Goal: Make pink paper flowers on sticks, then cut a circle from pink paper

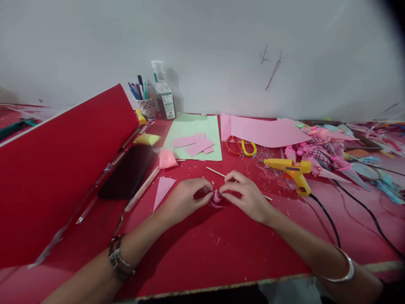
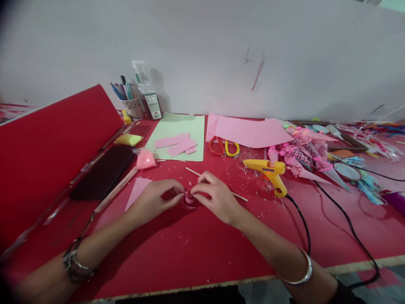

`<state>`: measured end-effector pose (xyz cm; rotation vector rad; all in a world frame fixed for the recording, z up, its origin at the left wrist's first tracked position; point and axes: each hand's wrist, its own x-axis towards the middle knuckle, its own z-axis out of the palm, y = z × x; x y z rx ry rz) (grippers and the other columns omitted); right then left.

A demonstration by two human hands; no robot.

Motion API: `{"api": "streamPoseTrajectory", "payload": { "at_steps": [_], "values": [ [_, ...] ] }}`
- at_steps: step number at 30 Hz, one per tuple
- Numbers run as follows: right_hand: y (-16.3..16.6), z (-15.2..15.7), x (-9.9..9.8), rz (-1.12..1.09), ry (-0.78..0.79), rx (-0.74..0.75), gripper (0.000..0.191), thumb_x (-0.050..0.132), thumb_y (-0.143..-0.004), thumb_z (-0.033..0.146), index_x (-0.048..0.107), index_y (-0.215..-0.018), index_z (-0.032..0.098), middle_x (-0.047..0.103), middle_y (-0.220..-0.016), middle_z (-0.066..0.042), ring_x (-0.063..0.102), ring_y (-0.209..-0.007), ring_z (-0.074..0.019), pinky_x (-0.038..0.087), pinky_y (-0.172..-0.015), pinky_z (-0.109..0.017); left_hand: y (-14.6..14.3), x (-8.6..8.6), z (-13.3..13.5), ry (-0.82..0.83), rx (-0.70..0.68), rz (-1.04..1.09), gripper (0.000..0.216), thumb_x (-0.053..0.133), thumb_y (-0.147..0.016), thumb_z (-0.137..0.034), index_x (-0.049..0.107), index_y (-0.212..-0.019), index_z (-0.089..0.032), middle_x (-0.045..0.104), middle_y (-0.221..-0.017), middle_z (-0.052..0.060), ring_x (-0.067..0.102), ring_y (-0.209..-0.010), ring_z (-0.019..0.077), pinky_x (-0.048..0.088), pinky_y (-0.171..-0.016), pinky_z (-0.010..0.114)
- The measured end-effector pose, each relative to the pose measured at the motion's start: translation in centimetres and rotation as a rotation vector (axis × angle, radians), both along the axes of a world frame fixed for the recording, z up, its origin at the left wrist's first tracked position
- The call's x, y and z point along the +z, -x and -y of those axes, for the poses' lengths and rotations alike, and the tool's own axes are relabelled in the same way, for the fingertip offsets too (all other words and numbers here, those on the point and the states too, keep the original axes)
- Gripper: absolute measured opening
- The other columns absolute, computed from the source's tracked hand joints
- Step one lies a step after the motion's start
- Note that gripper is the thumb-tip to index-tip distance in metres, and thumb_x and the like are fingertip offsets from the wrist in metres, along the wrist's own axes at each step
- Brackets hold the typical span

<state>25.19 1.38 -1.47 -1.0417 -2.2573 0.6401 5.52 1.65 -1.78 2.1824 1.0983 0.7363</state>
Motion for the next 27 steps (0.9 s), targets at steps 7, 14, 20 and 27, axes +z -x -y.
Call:
{"api": "streamPoseTrajectory", "payload": {
  "at_steps": [7, 14, 20, 27],
  "values": [
    [0.0, -0.03, -0.1, -0.002, 0.0, -0.005, 0.012, 0.048, -0.082, 0.018, 0.059, -0.083, 0.02, 0.046, -0.087, -0.003, 0.05, -0.077, -0.0131, 0.042, -0.069, -0.026, -0.05, 0.05, 0.0, 0.009, 0.009, -0.012, 0.005, 0.051, -0.076, -0.016, 0.056, -0.077, -0.018, 0.06, -0.071, -0.003, 0.054, -0.063, 0.0084, 0.04, -0.059, 0.018],
    [0.0, 0.11, -0.04, -0.011, 0.003, -0.015, 0.011, 0.048, -0.081, 0.018, 0.059, -0.082, 0.019, 0.046, -0.086, -0.003, 0.051, -0.077, -0.0126, 0.042, -0.069, -0.025, -0.09, 0.28, 0.07, 0.026, 0.014, 0.02, 0.006, 0.05, -0.075, -0.014, 0.055, -0.075, -0.018, 0.059, -0.069, -0.004, 0.053, -0.061, 0.0075, 0.04, -0.057, 0.018],
    [0.0, 0.09, -0.09, -0.005, 0.006, -0.03, 0.011, 0.048, -0.081, 0.018, 0.059, -0.082, 0.019, 0.047, -0.086, -0.003, 0.051, -0.077, -0.0126, 0.042, -0.069, -0.025, -0.16, 0.38, 0.02, 0.022, 0.019, 0.03, 0.006, 0.049, -0.074, -0.014, 0.055, -0.074, -0.017, 0.059, -0.067, -0.004, 0.052, -0.06, 0.0074, 0.04, -0.056, 0.018],
    [0.01, 0.06, -0.25, -0.021, -0.006, -0.027, 0.01, 0.049, -0.08, 0.017, 0.059, -0.082, 0.019, 0.047, -0.085, -0.003, 0.051, -0.076, -0.0128, 0.042, -0.065, -0.024, -0.2, 0.25, 0.03, 0.013, -0.001, 0.025, 0.006, 0.05, -0.076, -0.017, 0.055, -0.074, -0.018, 0.059, -0.068, -0.004, 0.053, -0.061, 0.0079, 0.041, -0.057, 0.018]
  ]
}}
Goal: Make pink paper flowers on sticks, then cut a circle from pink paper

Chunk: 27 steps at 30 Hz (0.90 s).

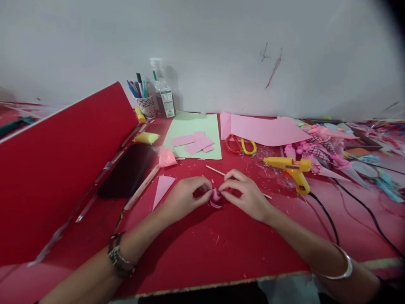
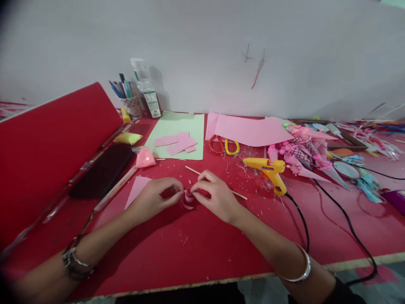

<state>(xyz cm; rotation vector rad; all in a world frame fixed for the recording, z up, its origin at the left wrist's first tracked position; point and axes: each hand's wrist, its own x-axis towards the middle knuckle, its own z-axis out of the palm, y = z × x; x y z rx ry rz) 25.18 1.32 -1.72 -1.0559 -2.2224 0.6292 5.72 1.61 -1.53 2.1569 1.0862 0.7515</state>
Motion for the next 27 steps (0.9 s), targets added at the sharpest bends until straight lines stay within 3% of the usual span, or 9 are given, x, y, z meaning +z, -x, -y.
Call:
{"api": "streamPoseTrajectory", "payload": {
  "at_steps": [8, 14, 27],
  "values": [
    [0.0, 0.2, 0.7, -0.083, 0.002, -0.011, 0.017, 0.048, -0.078, 0.013, 0.053, -0.093, 0.019, 0.048, -0.084, -0.003, 0.048, -0.07, -0.0116, 0.041, -0.065, -0.025, 0.1, 0.1, 0.2, -0.002, 0.01, -0.007, 0.008, 0.05, -0.077, -0.021, 0.056, -0.073, -0.017, 0.059, -0.067, -0.003, 0.054, -0.06, 0.0079, 0.04, -0.057, 0.018],
    [0.2, 0.9, 0.9, -0.059, 0.015, 0.035, 0.008, 0.056, -0.076, 0.019, 0.053, -0.084, 0.019, 0.047, -0.081, -0.002, 0.048, -0.072, -0.0121, 0.041, -0.064, -0.025, 0.0, 0.2, 0.3, -0.028, 0.032, -0.032, 0.009, 0.051, -0.075, -0.02, 0.056, -0.07, -0.016, 0.058, -0.063, -0.003, 0.052, -0.056, 0.0078, 0.039, -0.053, 0.017],
    [0.3, 1.0, 0.4, -0.057, 0.014, 0.034, 0.004, 0.053, -0.079, 0.016, 0.054, -0.082, 0.019, 0.047, -0.082, -0.001, 0.048, -0.072, -0.0109, 0.04, -0.065, -0.023, -0.2, 0.4, 0.6, -0.104, 0.034, -0.076, 0.004, 0.053, -0.071, -0.016, 0.054, -0.067, -0.017, 0.057, -0.06, -0.003, 0.05, -0.055, 0.0078, 0.038, -0.052, 0.017]
  ]
}}
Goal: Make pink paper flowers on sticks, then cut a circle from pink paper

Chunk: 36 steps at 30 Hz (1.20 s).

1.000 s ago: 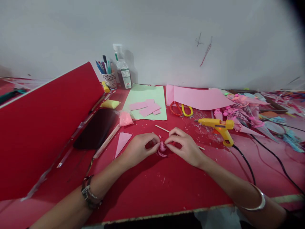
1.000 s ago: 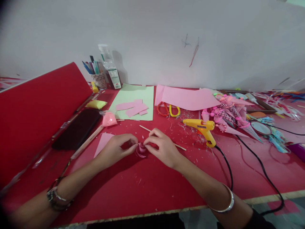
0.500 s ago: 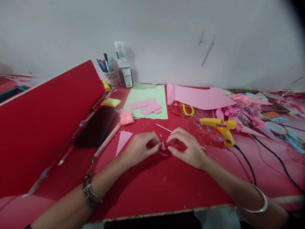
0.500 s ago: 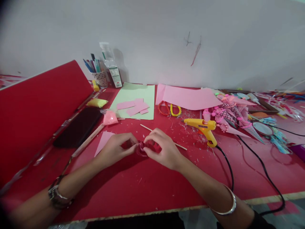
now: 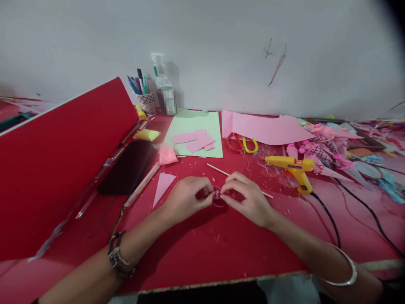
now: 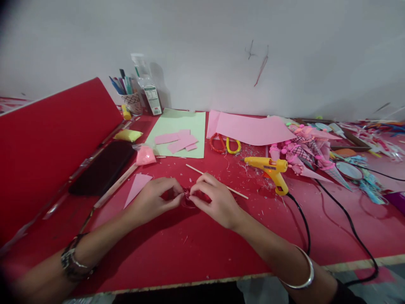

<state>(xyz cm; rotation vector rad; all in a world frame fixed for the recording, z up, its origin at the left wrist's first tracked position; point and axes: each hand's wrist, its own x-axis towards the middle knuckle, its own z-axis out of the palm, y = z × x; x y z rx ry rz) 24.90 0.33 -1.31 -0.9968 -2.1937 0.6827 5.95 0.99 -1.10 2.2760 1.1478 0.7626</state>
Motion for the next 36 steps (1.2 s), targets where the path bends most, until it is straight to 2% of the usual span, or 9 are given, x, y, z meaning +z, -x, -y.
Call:
{"api": "streamPoseTrajectory", "payload": {
  "at_steps": [9, 17, 27, 36],
  "values": [
    [0.09, 0.16, 0.13, 0.02, -0.019, -0.017, 0.008, 0.055, -0.076, 0.017, 0.054, -0.085, 0.018, 0.048, -0.082, -0.001, 0.048, -0.073, -0.011, 0.04, -0.067, -0.023, 0.01, -0.1, 0.0, -0.011, -0.011, -0.01, 0.004, 0.054, -0.071, -0.017, 0.054, -0.067, -0.017, 0.058, -0.06, -0.003, 0.051, -0.055, 0.0082, 0.038, -0.052, 0.018],
    [-0.02, 0.01, 0.01, 0.029, -0.022, -0.01, 0.005, 0.051, -0.08, 0.018, 0.054, -0.083, 0.019, 0.048, -0.083, -0.002, 0.049, -0.072, -0.0115, 0.042, -0.065, -0.024, -0.05, 0.17, 0.16, 0.037, 0.004, -0.012, 0.004, 0.052, -0.072, -0.017, 0.055, -0.069, -0.017, 0.06, -0.064, -0.002, 0.053, -0.058, 0.0083, 0.04, -0.054, 0.018],
    [0.17, 0.05, 0.07, 0.03, -0.003, 0.028, 0.006, 0.049, -0.078, 0.013, 0.053, -0.08, 0.019, 0.047, -0.081, -0.002, 0.048, -0.072, -0.012, 0.041, -0.067, -0.025, -0.2, 0.24, 0.37, 0.085, 0.014, 0.027, 0.005, 0.052, -0.071, -0.016, 0.054, -0.067, -0.016, 0.057, -0.06, -0.003, 0.051, -0.054, 0.0076, 0.038, -0.049, 0.016],
    [0.13, 0.03, 0.0, 0.031, -0.001, 0.022, 0.007, 0.05, -0.078, 0.012, 0.052, -0.079, 0.018, 0.047, -0.08, -0.001, 0.047, -0.07, -0.0109, 0.039, -0.065, -0.023, -0.11, 0.28, 0.23, 0.128, -0.038, 0.075, 0.006, 0.05, -0.072, -0.013, 0.053, -0.068, -0.016, 0.057, -0.062, -0.003, 0.051, -0.056, 0.007, 0.039, -0.052, 0.016]
  ]
}}
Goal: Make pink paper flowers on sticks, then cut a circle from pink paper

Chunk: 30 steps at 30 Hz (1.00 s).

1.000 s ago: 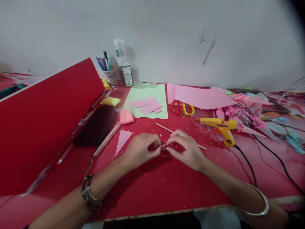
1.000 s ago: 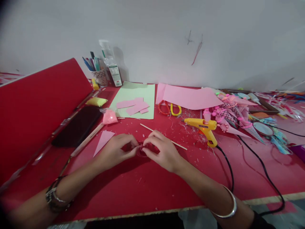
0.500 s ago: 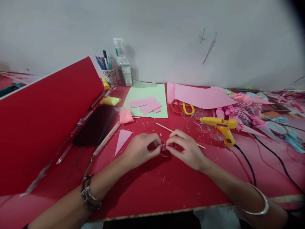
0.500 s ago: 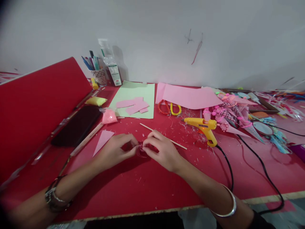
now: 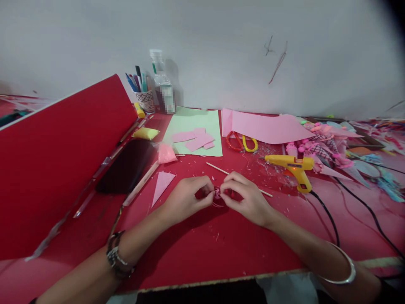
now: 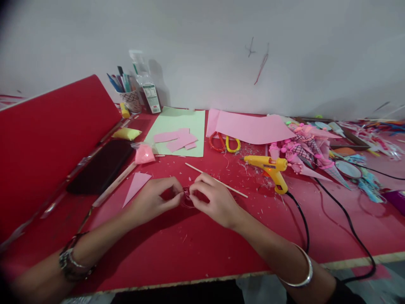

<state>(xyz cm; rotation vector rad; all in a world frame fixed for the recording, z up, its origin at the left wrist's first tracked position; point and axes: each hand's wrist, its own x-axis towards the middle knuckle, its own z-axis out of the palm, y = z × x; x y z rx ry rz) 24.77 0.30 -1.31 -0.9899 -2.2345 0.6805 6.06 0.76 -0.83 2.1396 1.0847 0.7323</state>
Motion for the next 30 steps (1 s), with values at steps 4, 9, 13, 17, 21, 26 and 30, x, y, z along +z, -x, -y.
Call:
{"api": "streamPoseTrajectory", "payload": {
  "at_steps": [4, 9, 13, 17, 21, 26, 30],
  "values": [
    [-0.01, 0.02, -0.05, -0.005, 0.003, 0.001, 0.007, 0.049, -0.078, 0.012, 0.051, -0.079, 0.019, 0.047, -0.079, -0.001, 0.048, -0.07, -0.0115, 0.04, -0.065, -0.024, 0.17, -0.07, -0.16, -0.033, -0.044, 0.022, 0.007, 0.048, -0.074, -0.014, 0.053, -0.071, -0.016, 0.058, -0.066, -0.003, 0.052, -0.06, 0.0076, 0.04, -0.057, 0.017],
    [0.01, -0.03, -0.13, -0.012, -0.006, -0.009, 0.006, 0.049, -0.079, 0.014, 0.052, -0.081, 0.019, 0.048, -0.082, -0.002, 0.049, -0.071, -0.0116, 0.041, -0.066, -0.024, 0.31, -0.18, -0.27, -0.091, 0.008, 0.023, 0.013, 0.042, -0.078, -0.013, 0.054, -0.077, -0.017, 0.058, -0.068, -0.002, 0.052, -0.061, 0.0084, 0.04, -0.059, 0.019],
    [-0.02, -0.06, -0.17, -0.005, -0.011, -0.016, 0.006, 0.048, -0.079, 0.016, 0.053, -0.081, 0.019, 0.049, -0.082, -0.002, 0.049, -0.071, -0.0118, 0.042, -0.066, -0.024, 0.34, -0.1, -0.19, -0.098, 0.018, 0.024, 0.014, 0.04, -0.076, -0.011, 0.053, -0.074, -0.017, 0.057, -0.065, -0.003, 0.051, -0.059, 0.0084, 0.039, -0.057, 0.018],
    [-0.12, -0.08, -0.17, -0.013, -0.017, -0.014, 0.005, 0.049, -0.079, 0.016, 0.052, -0.082, 0.019, 0.049, -0.082, -0.002, 0.05, -0.072, -0.0123, 0.042, -0.066, -0.025, 0.49, 0.02, -0.09, -0.156, 0.009, -0.004, 0.018, 0.034, -0.071, -0.008, 0.046, -0.062, -0.017, 0.045, -0.054, -0.005, 0.041, -0.049, 0.0074, 0.033, -0.049, 0.018],
    [-0.14, -0.08, -0.15, -0.02, -0.013, -0.008, 0.005, 0.049, -0.079, 0.015, 0.052, -0.082, 0.019, 0.049, -0.081, -0.002, 0.049, -0.072, -0.0121, 0.041, -0.066, -0.024, 0.59, 0.1, -0.02, -0.214, 0.001, -0.015, 0.021, 0.031, -0.067, -0.006, 0.038, -0.051, -0.017, 0.031, -0.046, -0.006, 0.03, -0.043, 0.0068, 0.026, -0.044, 0.019],
    [-0.1, -0.1, -0.22, -0.021, -0.009, -0.013, 0.005, 0.048, -0.08, 0.017, 0.053, -0.082, 0.019, 0.05, -0.082, -0.003, 0.05, -0.072, -0.0124, 0.042, -0.067, -0.025, 0.45, 0.19, -0.03, -0.158, 0.04, 0.0, 0.022, 0.034, -0.074, -0.011, 0.045, -0.056, -0.016, 0.041, -0.049, -0.006, 0.037, -0.045, 0.0058, 0.03, -0.046, 0.017],
    [-0.19, -0.15, -0.31, -0.011, -0.018, -0.016, 0.005, 0.049, -0.08, 0.017, 0.053, -0.081, 0.019, 0.05, -0.082, -0.003, 0.05, -0.072, -0.0121, 0.042, -0.066, -0.025, 0.35, 0.03, -0.11, -0.148, 0.061, 0.057, 0.017, 0.04, -0.076, -0.013, 0.054, -0.068, -0.017, 0.057, -0.061, -0.004, 0.05, -0.053, 0.0063, 0.038, -0.052, 0.016]
  ]
}}
